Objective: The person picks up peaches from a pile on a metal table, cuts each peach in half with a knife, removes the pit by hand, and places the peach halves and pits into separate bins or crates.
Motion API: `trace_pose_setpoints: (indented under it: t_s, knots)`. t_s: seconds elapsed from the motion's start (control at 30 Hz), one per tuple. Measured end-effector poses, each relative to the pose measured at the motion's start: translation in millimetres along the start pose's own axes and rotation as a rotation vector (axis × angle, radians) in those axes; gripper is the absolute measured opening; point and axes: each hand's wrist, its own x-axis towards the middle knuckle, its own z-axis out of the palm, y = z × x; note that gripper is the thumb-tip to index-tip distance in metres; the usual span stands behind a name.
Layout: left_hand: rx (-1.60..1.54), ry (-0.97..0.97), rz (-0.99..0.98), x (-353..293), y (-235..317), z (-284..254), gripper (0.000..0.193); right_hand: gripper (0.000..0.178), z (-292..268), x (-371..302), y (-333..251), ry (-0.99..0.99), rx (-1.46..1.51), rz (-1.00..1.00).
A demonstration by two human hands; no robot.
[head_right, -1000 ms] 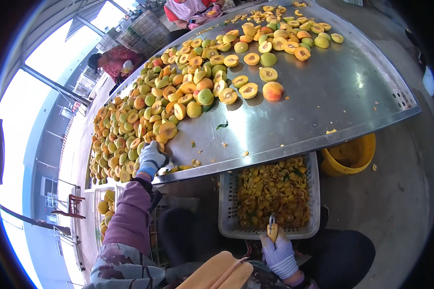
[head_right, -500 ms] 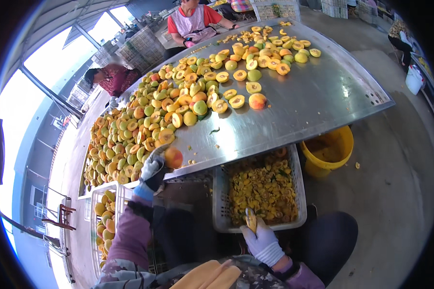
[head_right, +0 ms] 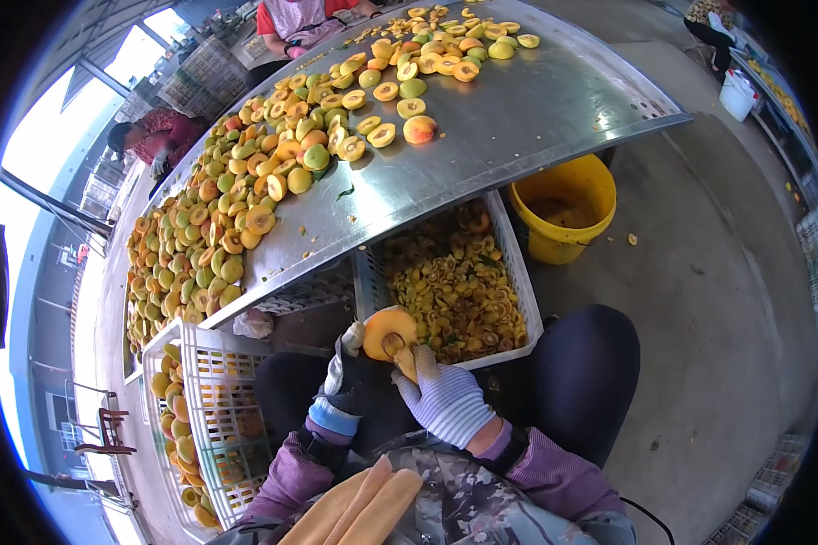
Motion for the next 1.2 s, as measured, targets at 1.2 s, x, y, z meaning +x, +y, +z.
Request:
trace_pose_setpoints:
  t_s: [1.2]
  knots:
    - [0.125, 0.146, 0.122, 10, 11, 31, 0.069, 0.023, -10, -8, 10, -0.523, 1.632, 0.461]
